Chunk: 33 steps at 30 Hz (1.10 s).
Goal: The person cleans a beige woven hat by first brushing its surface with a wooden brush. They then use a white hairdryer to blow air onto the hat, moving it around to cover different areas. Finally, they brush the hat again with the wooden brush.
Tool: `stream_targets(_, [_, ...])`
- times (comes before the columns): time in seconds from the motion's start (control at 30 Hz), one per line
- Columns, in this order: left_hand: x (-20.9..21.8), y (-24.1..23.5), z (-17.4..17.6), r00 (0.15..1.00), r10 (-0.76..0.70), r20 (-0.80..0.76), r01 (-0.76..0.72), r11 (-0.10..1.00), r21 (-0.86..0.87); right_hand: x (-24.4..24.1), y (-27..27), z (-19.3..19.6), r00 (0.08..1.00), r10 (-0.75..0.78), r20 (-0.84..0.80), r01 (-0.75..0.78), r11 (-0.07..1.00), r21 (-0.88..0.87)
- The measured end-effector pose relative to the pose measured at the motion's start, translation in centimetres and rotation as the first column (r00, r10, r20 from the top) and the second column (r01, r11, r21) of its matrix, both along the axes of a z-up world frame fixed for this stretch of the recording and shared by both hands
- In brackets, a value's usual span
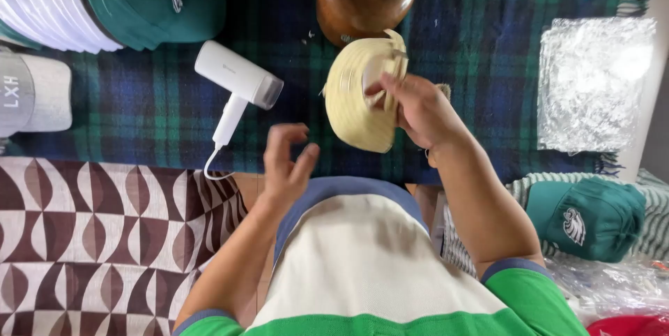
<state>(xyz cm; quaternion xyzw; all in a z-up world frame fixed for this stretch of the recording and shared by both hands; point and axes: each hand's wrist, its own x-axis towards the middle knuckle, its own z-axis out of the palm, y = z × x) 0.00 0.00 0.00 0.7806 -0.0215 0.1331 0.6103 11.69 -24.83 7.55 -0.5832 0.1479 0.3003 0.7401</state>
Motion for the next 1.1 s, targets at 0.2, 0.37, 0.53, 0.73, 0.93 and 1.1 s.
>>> stream_targets(0.2, [11.9, 1.1, 6.2, 0.838, -0.542, 0.061, 0.545, 0.828, -0.129, 3.0, -1.4, 6.0, 0.698, 0.616, 0.366, -0.580, 0.785, -0.216])
stream_targets(0.37, [16.1, -0.5, 8.2, 0.670, -0.714, -0.201, 0.469, 0.618, -0.631, 7.8, -2.0, 3.4, 0.751, 0.421, 0.509, -0.360, 0.907, -0.219])
stream_targets(0.53, [19.7, -1.0, 4.2, 0.806, -0.564, -0.181, 0.204, 0.552, -0.808, 11.2, -5.4, -1.6, 0.758, 0.241, 0.606, -0.260, 0.964, -0.057])
stream_targets(0.73, [27.8, -2.7, 2.4, 0.958, -0.270, -0.093, 0.123, 0.683, -0.720, 17.9, -4.1, -5.6, 0.861, -0.170, 0.480, 0.014, 0.950, 0.311])
stream_targets(0.93, [34.2, -4.4, -0.9, 0.959, -0.079, -0.274, -0.034, 0.922, -0.385, 24.4, -2.3, -8.7, 0.880, -0.209, 0.427, 0.220, 0.975, 0.024])
stream_targets(1.1, [37.4, -3.7, -8.0, 0.857, 0.159, -0.491, -0.259, 0.955, -0.144, 26.3, -1.7, -13.9, 0.883, -0.209, 0.420, 0.267, 0.960, -0.085])
